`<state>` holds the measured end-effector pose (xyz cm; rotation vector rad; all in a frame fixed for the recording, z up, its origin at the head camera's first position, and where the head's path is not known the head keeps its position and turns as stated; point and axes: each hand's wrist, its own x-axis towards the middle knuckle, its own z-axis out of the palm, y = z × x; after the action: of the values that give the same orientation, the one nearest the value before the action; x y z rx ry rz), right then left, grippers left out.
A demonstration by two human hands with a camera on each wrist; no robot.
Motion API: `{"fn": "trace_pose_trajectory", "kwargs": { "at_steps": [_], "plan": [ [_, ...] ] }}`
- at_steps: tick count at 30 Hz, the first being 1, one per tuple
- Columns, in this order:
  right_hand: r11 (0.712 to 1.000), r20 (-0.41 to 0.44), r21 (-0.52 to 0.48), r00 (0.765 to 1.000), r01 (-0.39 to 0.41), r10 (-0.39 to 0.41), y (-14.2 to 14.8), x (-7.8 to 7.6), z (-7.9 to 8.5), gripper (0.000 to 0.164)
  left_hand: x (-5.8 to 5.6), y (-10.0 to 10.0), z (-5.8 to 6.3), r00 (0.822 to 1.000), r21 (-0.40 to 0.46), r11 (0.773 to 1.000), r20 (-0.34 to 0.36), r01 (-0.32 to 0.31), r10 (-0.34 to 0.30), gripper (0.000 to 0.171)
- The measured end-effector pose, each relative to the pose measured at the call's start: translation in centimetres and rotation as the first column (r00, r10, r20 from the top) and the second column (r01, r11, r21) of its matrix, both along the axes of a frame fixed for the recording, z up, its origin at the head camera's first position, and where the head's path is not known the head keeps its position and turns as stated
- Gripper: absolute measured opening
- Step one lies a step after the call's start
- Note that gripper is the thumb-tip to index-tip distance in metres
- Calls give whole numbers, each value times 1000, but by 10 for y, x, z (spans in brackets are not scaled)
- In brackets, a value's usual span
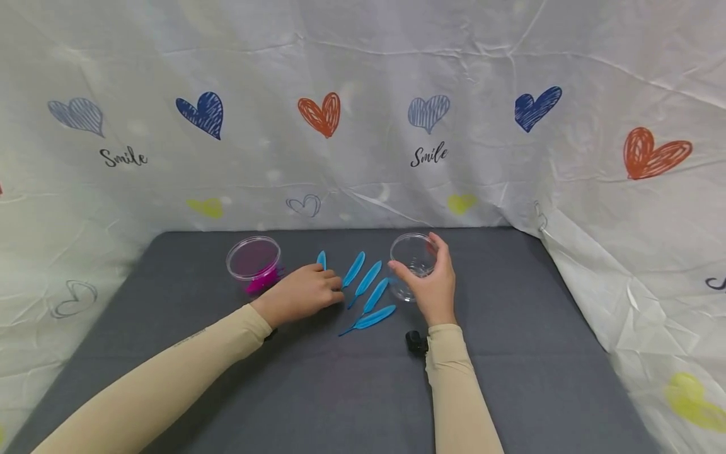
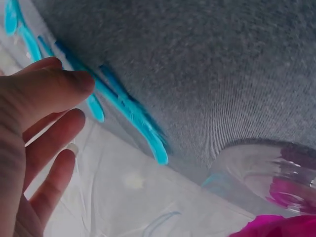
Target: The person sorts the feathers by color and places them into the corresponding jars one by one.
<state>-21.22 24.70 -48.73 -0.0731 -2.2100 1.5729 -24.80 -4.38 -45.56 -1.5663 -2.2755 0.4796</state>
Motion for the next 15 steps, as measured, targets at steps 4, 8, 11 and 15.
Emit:
{"fn": "trace_pose_trajectory", "kwargs": {
  "at_steps": [4,8,11,15],
  "plan": [
    [1000,9,2,1000,27,-27,-1,0,1,99,-1,4,-2,999,-33,999,-25,36,-37,13],
    [1000,8,3,1000,25,-25,-1,0,1,98,-1,5,-3,999,-38,998,-25,42,-43,11],
    [1000,1,4,1000,19,-19,0,0,0,98,-1,5,-3,998,-38,998,-27,47,-48,11],
    [1000,-6,-5,1000,15,-15,0,0,-1,98,-3,6,-2,997,-37,998,-37,60,-61,11]
  ]
}}
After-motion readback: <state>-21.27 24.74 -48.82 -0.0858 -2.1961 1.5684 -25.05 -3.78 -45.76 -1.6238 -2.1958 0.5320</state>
